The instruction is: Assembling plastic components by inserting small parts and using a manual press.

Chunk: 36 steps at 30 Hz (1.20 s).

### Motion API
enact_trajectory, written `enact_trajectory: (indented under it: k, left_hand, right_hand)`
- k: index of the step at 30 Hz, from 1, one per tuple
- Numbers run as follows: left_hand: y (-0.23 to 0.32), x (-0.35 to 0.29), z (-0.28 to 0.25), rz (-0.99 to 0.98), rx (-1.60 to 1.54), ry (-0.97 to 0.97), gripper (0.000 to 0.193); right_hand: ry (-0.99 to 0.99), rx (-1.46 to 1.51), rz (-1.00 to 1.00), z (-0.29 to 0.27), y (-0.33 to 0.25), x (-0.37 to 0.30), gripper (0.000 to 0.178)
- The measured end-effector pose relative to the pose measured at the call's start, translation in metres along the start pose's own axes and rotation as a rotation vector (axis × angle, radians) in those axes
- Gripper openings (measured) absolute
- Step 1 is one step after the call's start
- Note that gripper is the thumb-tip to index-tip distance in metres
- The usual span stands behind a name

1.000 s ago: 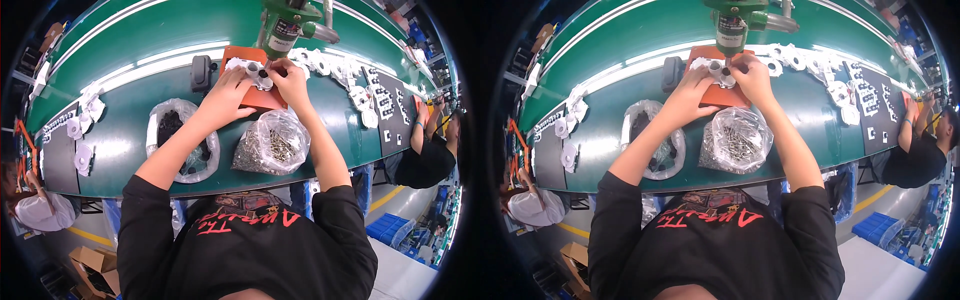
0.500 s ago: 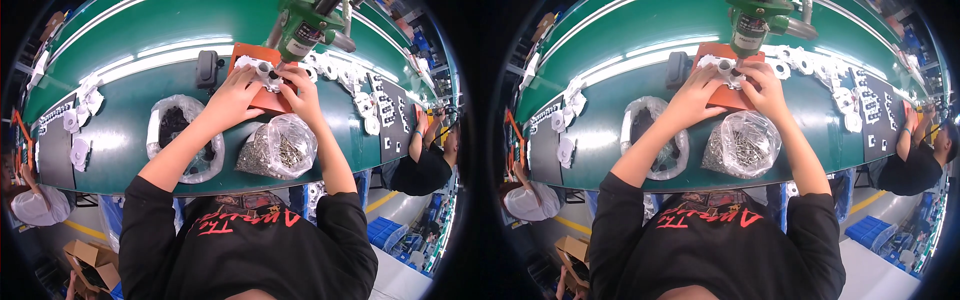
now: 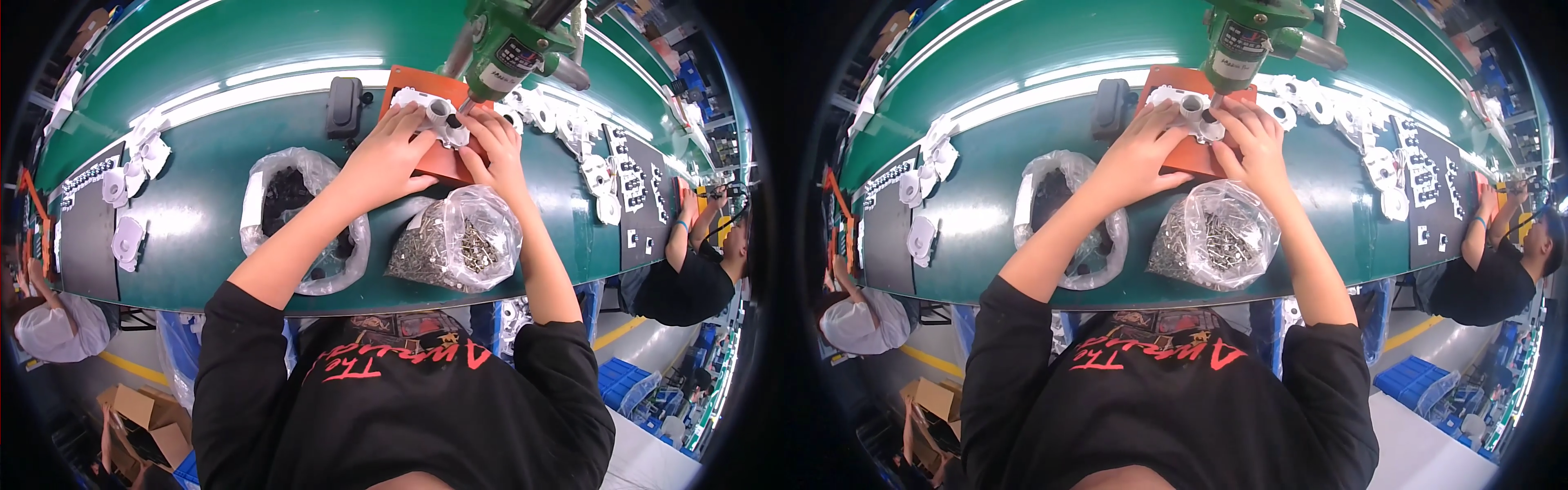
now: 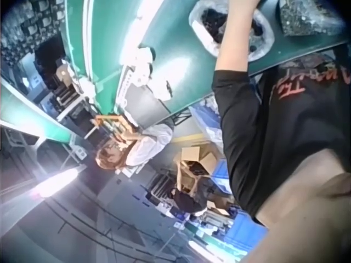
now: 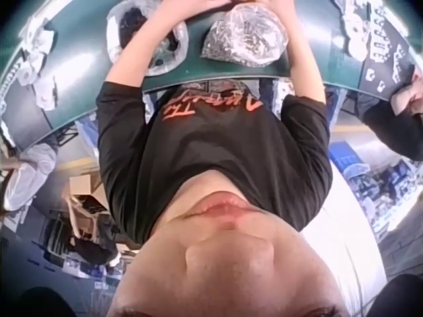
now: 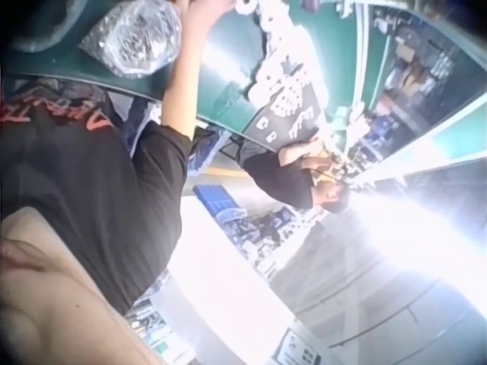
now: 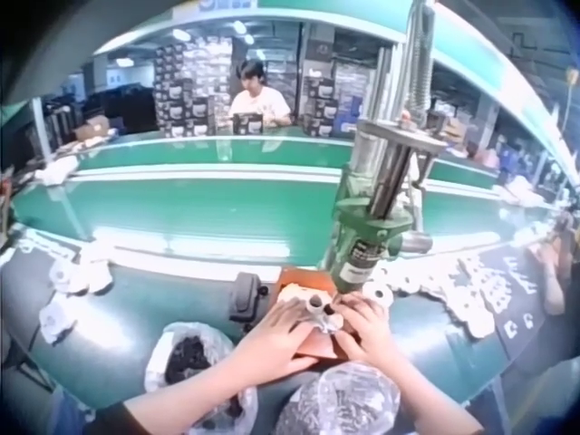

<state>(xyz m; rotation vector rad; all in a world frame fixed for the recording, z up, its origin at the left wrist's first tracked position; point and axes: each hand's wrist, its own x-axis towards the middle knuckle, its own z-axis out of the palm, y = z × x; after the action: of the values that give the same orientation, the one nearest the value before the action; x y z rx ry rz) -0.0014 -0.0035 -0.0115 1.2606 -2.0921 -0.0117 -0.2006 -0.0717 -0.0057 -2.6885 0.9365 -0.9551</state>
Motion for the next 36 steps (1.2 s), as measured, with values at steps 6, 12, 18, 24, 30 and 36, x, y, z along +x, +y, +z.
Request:
enact_trajectory:
  k: [6,12,18,24,30,36]
  left_hand:
    - [0.001,-0.003,0.000,0.005,0.008,-0.014,0.056]
    - [0.002,-0.003,-0.002,0.008,0.009,-0.005,0.054]
    - [0.001,-0.001,-0.001,0.014,0.013,-0.001,0.053]
    - [0.001,-0.004,-0.002,0.014,0.021,0.016,0.052]
    - [0.002,0.000,0.002,0.045,0.018,0.029,0.051]
    - [0.004,0.003,0.002,-0.011,0.034,0.007,0.053]
  right_hand:
    - [-0.061,0.039,0.063,-0.002,-0.006,-0.005,0.048]
    - [-0.080,0.061,0.095,-0.002,-0.007,-0.003,0.049]
    - [-0.125,0.092,0.104,-0.004,-0.004,-0.006,0.046]
    - [0.038,0.340,0.308,-0.036,0.039,-0.001,0.029]
    - [0.678,0.739,0.271,-0.184,0.122,0.152,0.040]
    - [0.451,0.723,0.559,-0.161,0.093,0.266,0.019]
